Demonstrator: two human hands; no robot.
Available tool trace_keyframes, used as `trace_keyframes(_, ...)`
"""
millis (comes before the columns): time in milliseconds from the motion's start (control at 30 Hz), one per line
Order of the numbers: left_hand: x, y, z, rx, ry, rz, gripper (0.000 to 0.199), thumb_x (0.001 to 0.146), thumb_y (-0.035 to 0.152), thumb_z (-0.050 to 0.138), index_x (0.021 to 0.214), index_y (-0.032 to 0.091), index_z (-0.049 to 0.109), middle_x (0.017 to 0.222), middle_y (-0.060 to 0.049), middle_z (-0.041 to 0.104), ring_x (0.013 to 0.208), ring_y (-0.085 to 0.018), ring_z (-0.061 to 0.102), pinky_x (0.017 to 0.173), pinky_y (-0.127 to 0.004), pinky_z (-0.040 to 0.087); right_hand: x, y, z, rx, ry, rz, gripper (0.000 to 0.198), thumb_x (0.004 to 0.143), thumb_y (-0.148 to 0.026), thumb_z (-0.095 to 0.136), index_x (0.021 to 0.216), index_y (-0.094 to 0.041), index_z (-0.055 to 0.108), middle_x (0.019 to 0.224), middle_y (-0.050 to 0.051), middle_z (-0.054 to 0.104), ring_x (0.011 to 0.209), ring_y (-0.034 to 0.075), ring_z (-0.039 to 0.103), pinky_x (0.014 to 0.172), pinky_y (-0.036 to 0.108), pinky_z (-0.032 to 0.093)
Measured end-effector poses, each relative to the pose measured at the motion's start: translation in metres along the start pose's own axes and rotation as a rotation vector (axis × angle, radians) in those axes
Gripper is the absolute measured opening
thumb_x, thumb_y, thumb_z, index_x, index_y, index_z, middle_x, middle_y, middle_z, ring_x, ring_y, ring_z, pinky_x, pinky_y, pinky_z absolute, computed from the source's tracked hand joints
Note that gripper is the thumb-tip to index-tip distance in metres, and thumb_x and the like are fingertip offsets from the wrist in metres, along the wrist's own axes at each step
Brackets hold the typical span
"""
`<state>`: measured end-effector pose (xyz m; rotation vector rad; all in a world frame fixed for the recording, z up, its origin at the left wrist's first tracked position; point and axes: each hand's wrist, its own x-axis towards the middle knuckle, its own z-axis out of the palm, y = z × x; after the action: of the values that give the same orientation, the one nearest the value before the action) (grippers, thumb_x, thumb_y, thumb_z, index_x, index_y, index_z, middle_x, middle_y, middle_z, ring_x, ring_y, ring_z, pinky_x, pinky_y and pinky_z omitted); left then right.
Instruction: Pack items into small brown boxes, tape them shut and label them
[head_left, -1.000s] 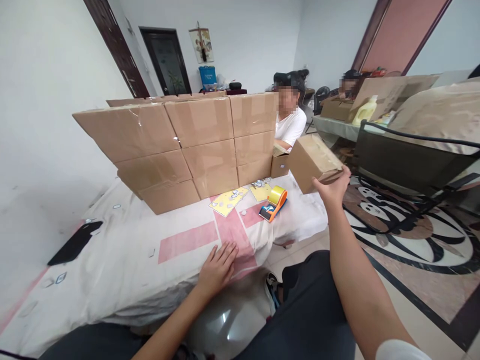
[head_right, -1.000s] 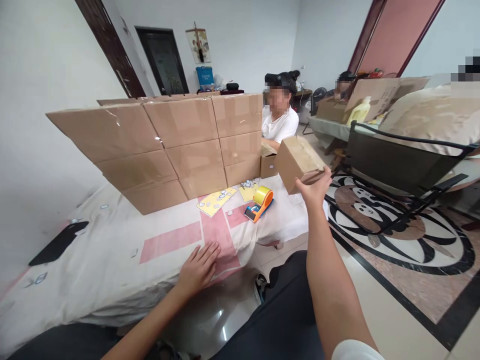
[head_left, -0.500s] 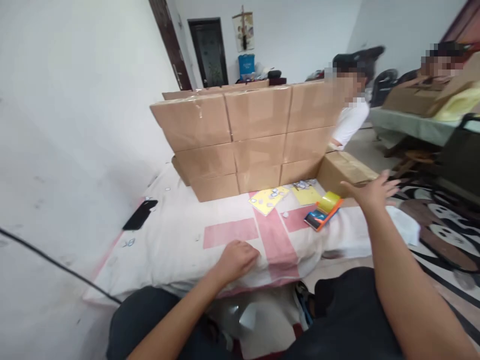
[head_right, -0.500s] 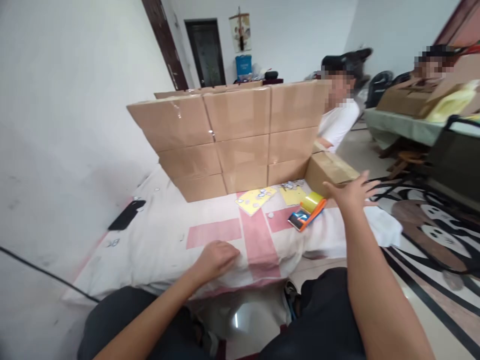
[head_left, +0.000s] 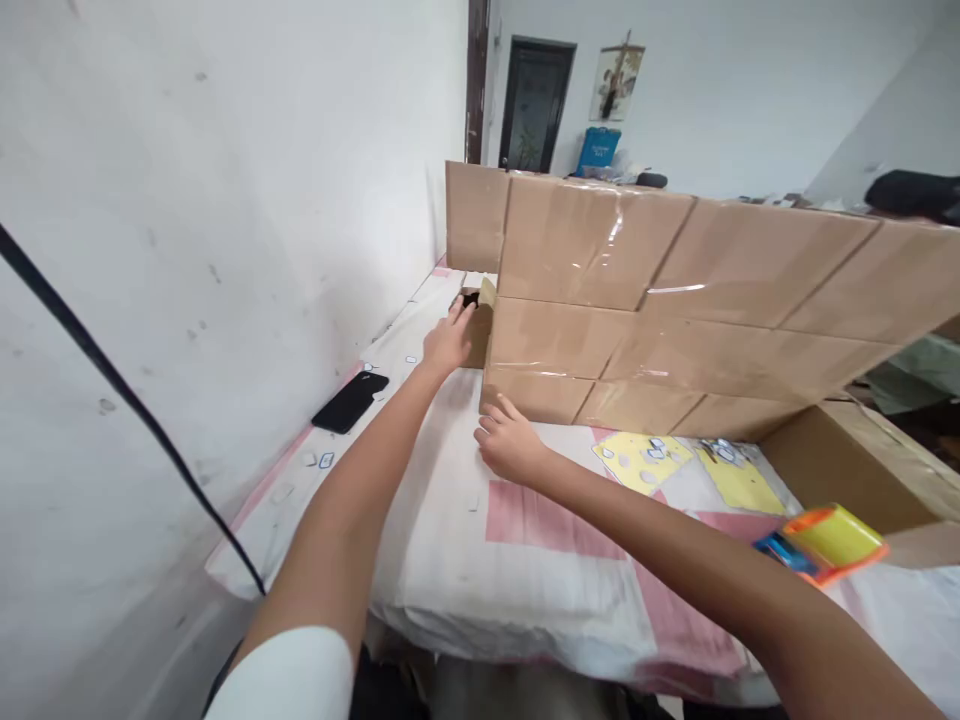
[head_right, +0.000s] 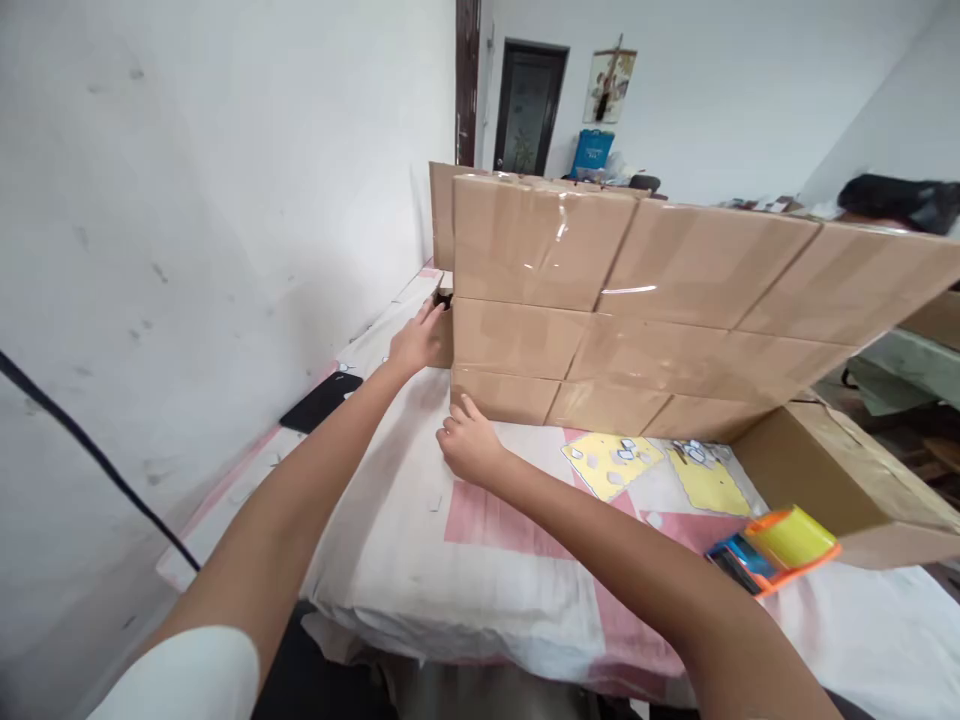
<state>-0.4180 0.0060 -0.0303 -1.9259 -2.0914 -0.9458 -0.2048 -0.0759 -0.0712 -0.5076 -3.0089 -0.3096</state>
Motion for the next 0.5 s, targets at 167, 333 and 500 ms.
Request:
trace_keyframes(167, 0.038, -0.012, 0.007, 0.013, 0.112, -0.171, 0.035, 0.093, 0.012, 0.046, 0.122, 0.02, 0.062, 0.132, -0.016, 0.056, 0.117, -0.031, 0.057, 0.096, -0.048, 0.046, 0.113, 0.018, -0.01, -0.001, -0.276, 0.109, 0.029, 0.079, -0.009, 0.061, 0.104, -0.006, 0.075, 0.114, 0.024, 0.071, 0.121, 0.039, 0.055, 0.121, 0.059, 0.007)
trace_keyframes(333, -0.016, -0.087, -0.007, -0.193, 0.593, -0.266, 0.027, 0.09, 0.009, 0.047, 0.103, 0.021, 0.067, 0.117, -0.01, 0.053, 0.109, -0.024, 0.055, 0.096, -0.04, 0.047, 0.211, 0.053, -0.022, -0.066, -0.521, 0.622, 0.047, 0.076, -0.006, 0.066, 0.123, -0.005, 0.068, 0.133, 0.028, 0.061, 0.133, 0.049, 0.046, 0.106, 0.079, 0.018)
trace_keyframes(500, -0.054, -0.148, -0.011, -0.309, 0.929, -0.235, 0.029, 0.083, 0.004, 0.051, 0.102, 0.018, 0.066, 0.112, -0.01, 0.043, 0.109, -0.022, 0.052, 0.102, -0.038, 0.045, 0.284, 0.09, -0.004, 0.082, -0.425, 0.938, 0.07, 0.083, -0.032, 0.071, 0.145, -0.009, 0.049, 0.154, 0.03, 0.037, 0.144, 0.053, 0.027, 0.097, 0.082, 0.028)
